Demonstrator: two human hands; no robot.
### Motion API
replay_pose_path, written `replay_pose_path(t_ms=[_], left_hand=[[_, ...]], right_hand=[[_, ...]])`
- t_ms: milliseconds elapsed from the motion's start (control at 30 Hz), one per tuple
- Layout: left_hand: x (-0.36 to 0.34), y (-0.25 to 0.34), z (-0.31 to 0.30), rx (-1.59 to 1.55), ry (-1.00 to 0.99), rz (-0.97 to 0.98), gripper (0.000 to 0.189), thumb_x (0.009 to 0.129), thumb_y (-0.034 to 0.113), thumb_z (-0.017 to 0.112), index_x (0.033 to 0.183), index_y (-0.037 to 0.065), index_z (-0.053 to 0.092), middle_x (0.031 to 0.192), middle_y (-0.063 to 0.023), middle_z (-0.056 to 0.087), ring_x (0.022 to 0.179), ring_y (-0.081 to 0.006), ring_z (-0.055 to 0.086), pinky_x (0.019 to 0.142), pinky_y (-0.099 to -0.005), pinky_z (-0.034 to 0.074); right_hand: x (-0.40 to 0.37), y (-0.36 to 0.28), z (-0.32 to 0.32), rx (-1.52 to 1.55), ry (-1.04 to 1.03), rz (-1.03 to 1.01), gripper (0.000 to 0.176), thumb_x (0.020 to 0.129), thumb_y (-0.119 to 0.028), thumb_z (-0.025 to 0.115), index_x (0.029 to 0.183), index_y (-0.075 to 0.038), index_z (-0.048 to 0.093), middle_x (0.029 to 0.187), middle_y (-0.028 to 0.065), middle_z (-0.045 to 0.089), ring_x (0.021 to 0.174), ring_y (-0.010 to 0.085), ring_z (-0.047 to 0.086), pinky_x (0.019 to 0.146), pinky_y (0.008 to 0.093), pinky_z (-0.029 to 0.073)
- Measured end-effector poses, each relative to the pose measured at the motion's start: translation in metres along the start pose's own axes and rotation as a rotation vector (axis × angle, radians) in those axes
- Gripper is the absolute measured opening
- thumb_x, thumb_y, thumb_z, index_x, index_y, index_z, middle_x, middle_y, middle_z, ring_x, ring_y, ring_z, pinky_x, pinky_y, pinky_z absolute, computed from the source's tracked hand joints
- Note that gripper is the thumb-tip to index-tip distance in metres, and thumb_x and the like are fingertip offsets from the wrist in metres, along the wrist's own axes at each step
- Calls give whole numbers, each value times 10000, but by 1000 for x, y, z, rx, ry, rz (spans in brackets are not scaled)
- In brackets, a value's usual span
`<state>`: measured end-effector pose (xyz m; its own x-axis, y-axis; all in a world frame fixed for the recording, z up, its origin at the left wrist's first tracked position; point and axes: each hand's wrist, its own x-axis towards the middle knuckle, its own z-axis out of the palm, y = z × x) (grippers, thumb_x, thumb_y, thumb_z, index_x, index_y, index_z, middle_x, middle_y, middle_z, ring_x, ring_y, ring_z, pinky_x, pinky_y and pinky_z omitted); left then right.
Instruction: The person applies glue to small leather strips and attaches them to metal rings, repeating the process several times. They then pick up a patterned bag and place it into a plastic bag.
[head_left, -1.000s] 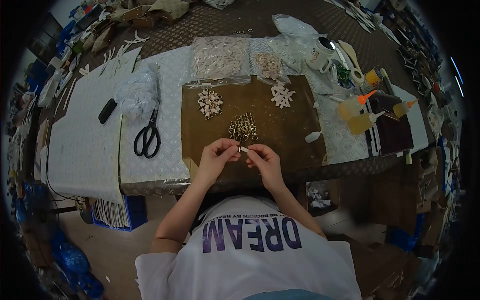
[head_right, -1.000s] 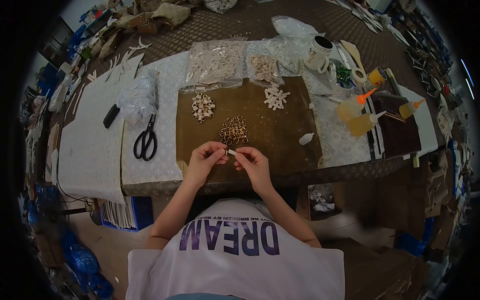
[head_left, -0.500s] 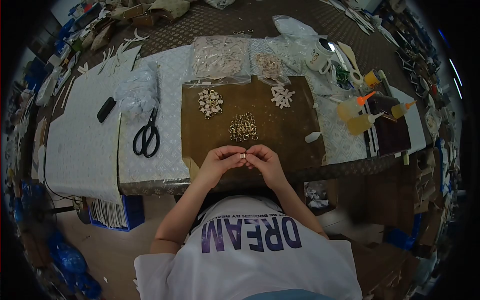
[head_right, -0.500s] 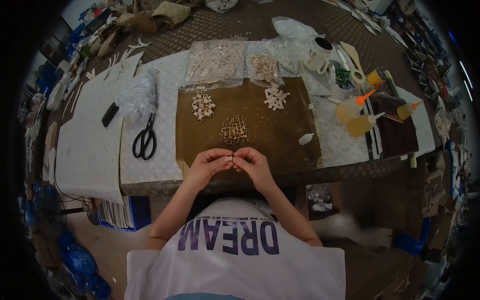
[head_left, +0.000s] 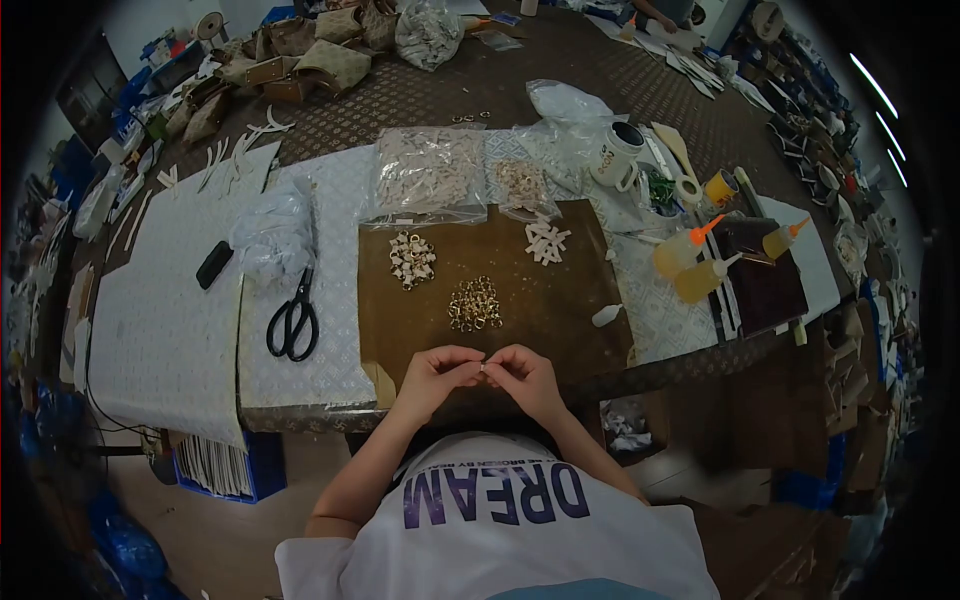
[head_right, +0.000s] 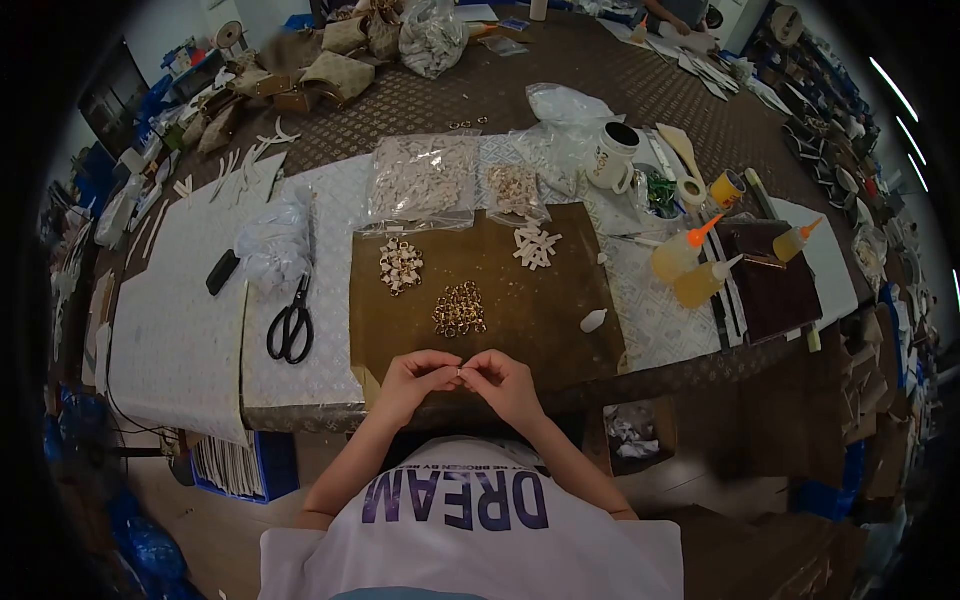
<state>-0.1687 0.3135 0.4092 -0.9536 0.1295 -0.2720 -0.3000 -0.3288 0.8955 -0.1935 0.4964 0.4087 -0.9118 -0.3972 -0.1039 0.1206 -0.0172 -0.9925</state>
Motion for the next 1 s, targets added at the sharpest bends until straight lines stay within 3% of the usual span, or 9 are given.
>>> replay_pose_path(t_ms=[300,400,500,633,700,733,833,933,1000], left_hand=[[-1,0,9,139,48,102,143,812,-6,658,953,-29,669,867,-79,681,767,-112,630,715,-224,507],[3,-3,9,45,64,59,150,802,6,673,949,-23,675,860,-74,684,765,-102,629,712,-224,505],[3,-4,6,-78,91,3,173,808,17,676,974,-25,661,886,-85,682,781,-123,640,715,-230,514],[2,-2,2,-173,147,-88,206,819,15,663,1018,-26,636,904,-96,673,784,-146,647,715,-244,526],[5,-2,3,-187,148,-99,200,826,7,651,1023,-24,631,902,-96,671,777,-149,648,708,-245,530],[4,-2,4,-197,154,-106,195,830,2,643,1023,-20,629,901,-96,670,774,-151,649,703,-245,533],[4,-3,4,-254,112,-57,174,834,0,638,1008,-13,633,896,-95,670,776,-152,651,693,-242,538],[4,-2,4,-261,102,-41,168,833,4,642,1000,-3,637,894,-92,670,775,-152,653,681,-240,542],[3,0,6,-260,112,-36,168,835,8,641,1003,-4,636,898,-91,670,783,-153,653,693,-242,539]], right_hand=[[-4,3,-3,-51,24,-80,44,879,-36,597,908,-4,589,818,24,623,737,66,584,671,201,480],[-7,7,-6,-3,209,-196,29,882,-17,583,903,3,584,847,34,620,764,71,585,699,205,475],[-9,15,-26,30,616,-359,145,875,-6,589,1007,-23,531,849,-2,519,717,53,496,669,184,413],[-5,36,-73,-337,967,-389,362,854,-84,643,1154,-31,448,1117,86,448,960,165,482,816,289,416],[3,43,-90,-481,940,-424,503,865,-79,633,1287,-15,369,1238,114,435,1100,202,501,896,299,435],[4,37,-93,-528,910,-379,557,866,-95,637,1339,-28,350,1294,130,425,1172,250,480,952,346,424],[10,26,-100,-594,836,-302,442,880,-119,626,1277,-33,452,1272,165,459,1112,286,515,867,346,464],[14,27,-110,-368,719,-178,399,903,-100,593,1273,-32,462,1257,134,462,1080,246,538,863,310,457],[9,28,-104,-113,614,-302,372,905,-88,589,1256,-29,483,1199,100,490,1048,199,548,849,285,452]])
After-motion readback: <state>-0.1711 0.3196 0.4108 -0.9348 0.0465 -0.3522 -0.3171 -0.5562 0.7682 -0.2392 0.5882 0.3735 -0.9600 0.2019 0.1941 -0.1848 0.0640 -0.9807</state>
